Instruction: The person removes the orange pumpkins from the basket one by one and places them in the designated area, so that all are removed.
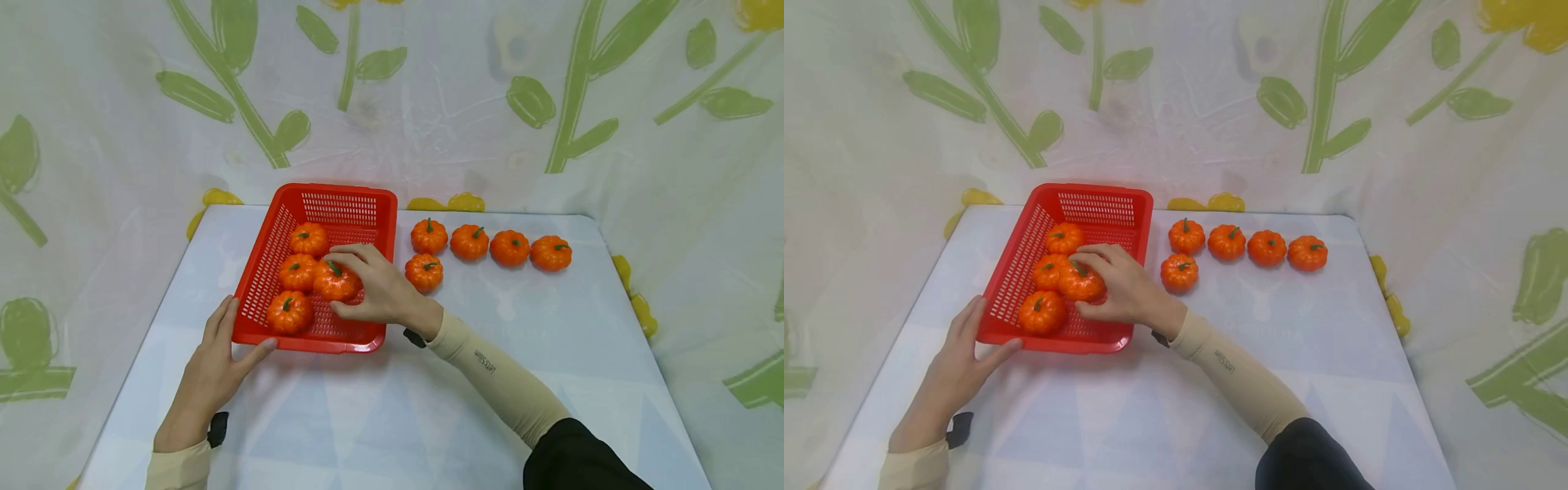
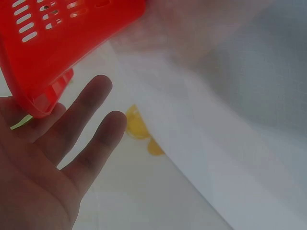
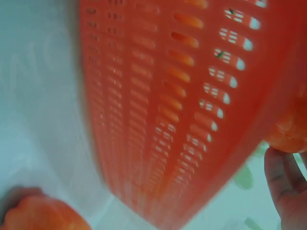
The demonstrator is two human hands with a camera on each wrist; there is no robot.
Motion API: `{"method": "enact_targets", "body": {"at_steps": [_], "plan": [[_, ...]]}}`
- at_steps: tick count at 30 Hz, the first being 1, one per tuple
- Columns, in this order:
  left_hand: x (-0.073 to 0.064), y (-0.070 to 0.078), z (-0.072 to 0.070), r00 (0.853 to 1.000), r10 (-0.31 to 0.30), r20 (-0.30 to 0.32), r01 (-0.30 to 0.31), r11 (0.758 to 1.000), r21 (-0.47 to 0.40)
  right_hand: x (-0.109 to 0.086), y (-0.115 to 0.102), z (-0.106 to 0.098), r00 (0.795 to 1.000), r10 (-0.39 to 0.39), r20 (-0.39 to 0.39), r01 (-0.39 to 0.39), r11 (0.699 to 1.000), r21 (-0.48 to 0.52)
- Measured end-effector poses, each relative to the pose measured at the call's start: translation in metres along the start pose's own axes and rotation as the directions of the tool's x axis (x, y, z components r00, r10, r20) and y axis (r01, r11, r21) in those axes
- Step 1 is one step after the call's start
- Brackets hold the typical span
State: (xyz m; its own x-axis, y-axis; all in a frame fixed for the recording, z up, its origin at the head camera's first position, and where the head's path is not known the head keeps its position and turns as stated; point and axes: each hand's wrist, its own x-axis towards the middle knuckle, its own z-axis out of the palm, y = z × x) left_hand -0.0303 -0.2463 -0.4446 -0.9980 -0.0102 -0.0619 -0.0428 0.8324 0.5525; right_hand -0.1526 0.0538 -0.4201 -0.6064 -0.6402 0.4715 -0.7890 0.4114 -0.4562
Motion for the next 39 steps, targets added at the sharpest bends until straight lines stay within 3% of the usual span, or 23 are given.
{"method": "enact_targets", "body": {"at_steps": [12,27,39], "plan": [[0.000,-0.002,-0.001,1.000,0.004,-0.004,-0.004,1.000,0.008,-0.028,0.013,-0.030,0.995,0.004,-0.103,-0.002,1.000,0.018],[0.000,-0.001,0.000,1.000,-0.019,0.010,0.019,1.000,0.008,-0.070,0.046,-0.064,0.975,0.126,-0.182,-0.125,0.992,0.015],[0.002,0.001,-0.001,1.000,-0.004,0.010,0.004,1.000,-0.005,-0.102,0.067,-0.090,0.952,0.221,-0.214,-0.228,0.974,-0.009]]}}
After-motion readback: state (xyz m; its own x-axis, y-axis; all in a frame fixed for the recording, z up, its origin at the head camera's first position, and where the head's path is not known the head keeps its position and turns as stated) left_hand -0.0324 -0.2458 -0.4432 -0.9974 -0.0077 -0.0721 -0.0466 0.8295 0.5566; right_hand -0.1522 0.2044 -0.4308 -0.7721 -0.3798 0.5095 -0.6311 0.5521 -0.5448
